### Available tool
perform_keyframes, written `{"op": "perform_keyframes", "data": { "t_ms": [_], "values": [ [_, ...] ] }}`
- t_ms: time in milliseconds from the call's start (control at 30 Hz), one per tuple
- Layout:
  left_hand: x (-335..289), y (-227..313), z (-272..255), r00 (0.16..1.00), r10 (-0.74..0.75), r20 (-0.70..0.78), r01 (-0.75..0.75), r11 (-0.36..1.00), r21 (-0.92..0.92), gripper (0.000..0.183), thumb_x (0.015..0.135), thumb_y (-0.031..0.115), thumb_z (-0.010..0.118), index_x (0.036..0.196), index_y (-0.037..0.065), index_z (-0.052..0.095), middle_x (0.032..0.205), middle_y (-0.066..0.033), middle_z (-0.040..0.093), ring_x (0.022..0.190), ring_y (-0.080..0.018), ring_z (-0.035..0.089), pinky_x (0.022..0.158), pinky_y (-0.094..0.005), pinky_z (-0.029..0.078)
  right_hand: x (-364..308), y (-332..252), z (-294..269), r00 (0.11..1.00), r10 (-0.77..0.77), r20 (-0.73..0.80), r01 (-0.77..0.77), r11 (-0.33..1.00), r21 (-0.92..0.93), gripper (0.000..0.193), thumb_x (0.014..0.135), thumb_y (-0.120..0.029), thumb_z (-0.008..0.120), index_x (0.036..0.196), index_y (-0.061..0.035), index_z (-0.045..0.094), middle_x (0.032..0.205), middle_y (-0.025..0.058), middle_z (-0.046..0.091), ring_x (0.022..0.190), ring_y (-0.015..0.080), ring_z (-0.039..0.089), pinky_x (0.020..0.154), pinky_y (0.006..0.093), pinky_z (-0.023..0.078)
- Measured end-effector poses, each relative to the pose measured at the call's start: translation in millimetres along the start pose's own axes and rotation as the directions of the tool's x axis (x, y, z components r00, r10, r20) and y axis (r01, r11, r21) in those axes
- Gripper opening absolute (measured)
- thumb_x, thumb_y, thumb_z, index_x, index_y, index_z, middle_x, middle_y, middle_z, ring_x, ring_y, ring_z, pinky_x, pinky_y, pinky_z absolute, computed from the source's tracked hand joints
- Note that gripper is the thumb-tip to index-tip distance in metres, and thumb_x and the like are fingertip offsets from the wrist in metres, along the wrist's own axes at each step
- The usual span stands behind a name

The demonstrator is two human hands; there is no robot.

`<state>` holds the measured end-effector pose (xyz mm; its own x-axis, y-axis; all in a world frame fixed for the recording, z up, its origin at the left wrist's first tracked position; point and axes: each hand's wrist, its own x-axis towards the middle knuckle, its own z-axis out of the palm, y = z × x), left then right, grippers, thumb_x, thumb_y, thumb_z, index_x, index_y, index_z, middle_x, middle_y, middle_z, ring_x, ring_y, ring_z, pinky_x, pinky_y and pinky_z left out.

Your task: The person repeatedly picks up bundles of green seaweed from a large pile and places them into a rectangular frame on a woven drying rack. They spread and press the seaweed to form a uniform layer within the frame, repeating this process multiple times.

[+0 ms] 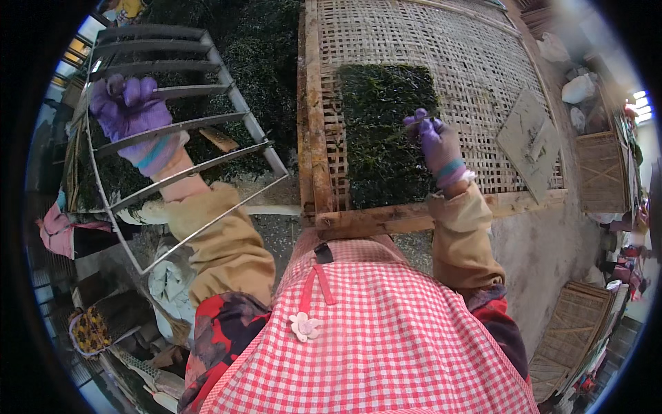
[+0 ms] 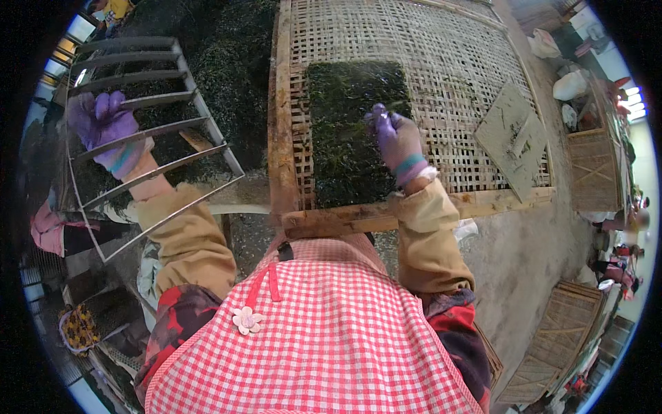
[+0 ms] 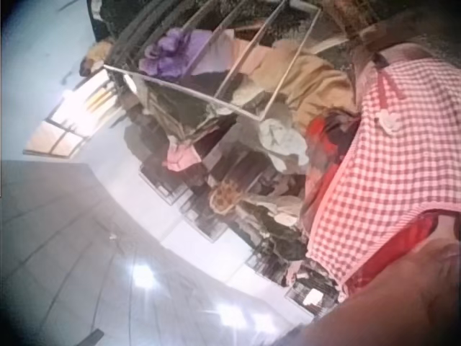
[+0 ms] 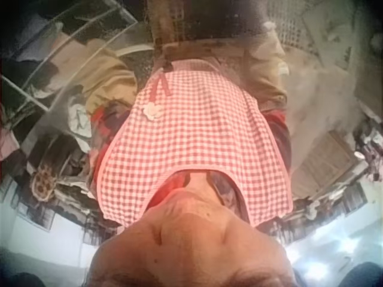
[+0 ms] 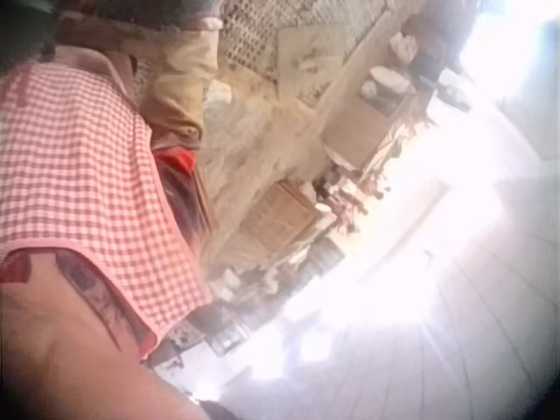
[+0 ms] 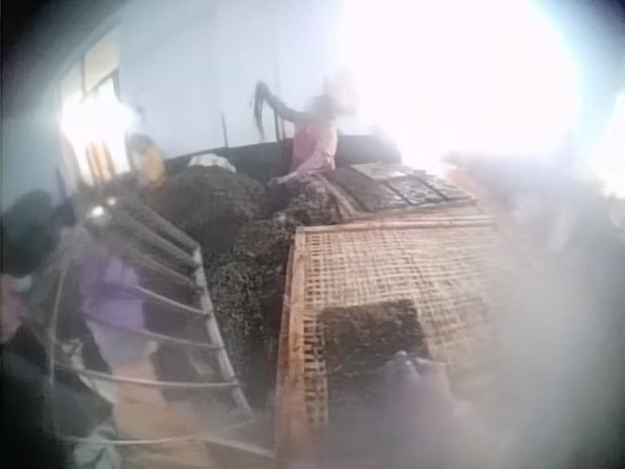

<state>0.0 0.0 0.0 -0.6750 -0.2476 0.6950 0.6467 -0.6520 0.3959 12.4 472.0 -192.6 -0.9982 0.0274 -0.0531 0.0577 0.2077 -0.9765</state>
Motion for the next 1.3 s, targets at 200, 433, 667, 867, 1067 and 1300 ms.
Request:
{"op": "perform_keyframes", "data": {
  "t_ms": [200, 433, 667, 867, 1067, 1300],
  "values": [
    [-59.2, 25.5, -19.4, 0.99, 0.046, -0.131, -0.006, 0.957, 0.291, 0.034, 0.091, 0.023, 0.071, 0.12, 0.006, 0.065, 0.104, -0.0083, 0.064, 0.069, -0.0149, 0.046, 0.063, -0.0296, 0.034, -15.1, -60.2, 1.1, 0.925, 0.271, 0.267, 0.162, 0.355, -0.921, 0.05, 0.085, -0.049, 0.067, 0.113, -0.0084, 0.071, 0.114, 0.0181, 0.069, 0.106, 0.0341, 0.065, 0.094, 0.0443, 0.05],
    [-84.9, 52.9, -47.0, 0.995, -0.064, -0.082, 0.078, 0.98, 0.183, 0.038, 0.093, 0.027, 0.069, 0.124, 0.006, 0.064, 0.105, -0.0068, 0.065, 0.065, -0.0129, 0.039, 0.061, -0.0304, 0.029, -3.1, -87.2, -32.4, 0.806, 0.492, 0.33, 0.231, 0.251, -0.94, 0.043, 0.082, -0.042, 0.071, 0.111, -0.0109, 0.071, 0.102, 0.0152, 0.073, 0.098, 0.0349, 0.068, 0.089, 0.043, 0.053],
    [-95.8, 43.1, -44.5, 0.988, -0.121, -0.101, 0.137, 0.976, 0.169, 0.036, 0.093, 0.028, 0.068, 0.123, 0.008, 0.066, 0.1, -0.0038, 0.065, 0.063, -0.0116, 0.035, 0.06, -0.0292, 0.027, -43.3, -70.3, 3.9, 0.957, -0.099, 0.272, 0.288, 0.242, -0.926, 0.045, 0.099, -0.042, 0.052, 0.131, -0.0124, 0.059, 0.141, 0.0082, 0.054, 0.131, 0.0273, 0.049, 0.113, 0.0441, 0.034],
    [-100.5, 10.1, -26.0, 0.983, -0.161, -0.086, 0.17, 0.979, 0.109, 0.038, 0.09, 0.026, 0.071, 0.123, 0.007, 0.064, 0.101, -0.0046, 0.066, 0.065, -0.0122, 0.036, 0.06, -0.0297, 0.028, -115.1, 15.8, 73.7, 0.877, -0.022, 0.481, 0.475, 0.202, -0.857, 0.061, 0.103, -0.049, 0.035, 0.151, -0.0107, 0.039, 0.161, 0.0091, 0.029, 0.152, 0.0266, 0.017, 0.123, 0.0496, 0.004],
    [-112.9, 3.4, 2.2, 0.984, -0.129, -0.124, 0.157, 0.954, 0.255, 0.038, 0.092, 0.028, 0.069, 0.123, 0.007, 0.063, 0.102, -0.0026, 0.065, 0.064, -0.0112, 0.036, 0.062, -0.0299, 0.028, -105.2, -34.0, 39.5, 0.873, -0.147, 0.465, 0.47, 0.507, -0.722, 0.045, 0.099, -0.04, 0.05, 0.13, -0.0094, 0.06, 0.142, 0.0134, 0.053, 0.139, 0.034, 0.039, 0.117, 0.0531, 0.025],
    [-127.4, -6.6, 38.6, 0.958, -0.123, -0.259, 0.211, 0.915, 0.345, 0.026, 0.093, 0.023, 0.069, 0.114, 0.008, 0.068, 0.093, -0.0019, 0.059, 0.071, -0.0145, 0.044, 0.058, -0.0295, 0.031, -82.0, -19.9, -158.8, 0.989, 0.093, 0.116, -0.063, 0.968, -0.242, 0.04, 0.097, -0.028, 0.066, 0.131, -0.0081, 0.061, 0.123, 0.0148, 0.068, 0.114, 0.0185, 0.063, 0.096, 0.032, 0.051]
  ]
}}
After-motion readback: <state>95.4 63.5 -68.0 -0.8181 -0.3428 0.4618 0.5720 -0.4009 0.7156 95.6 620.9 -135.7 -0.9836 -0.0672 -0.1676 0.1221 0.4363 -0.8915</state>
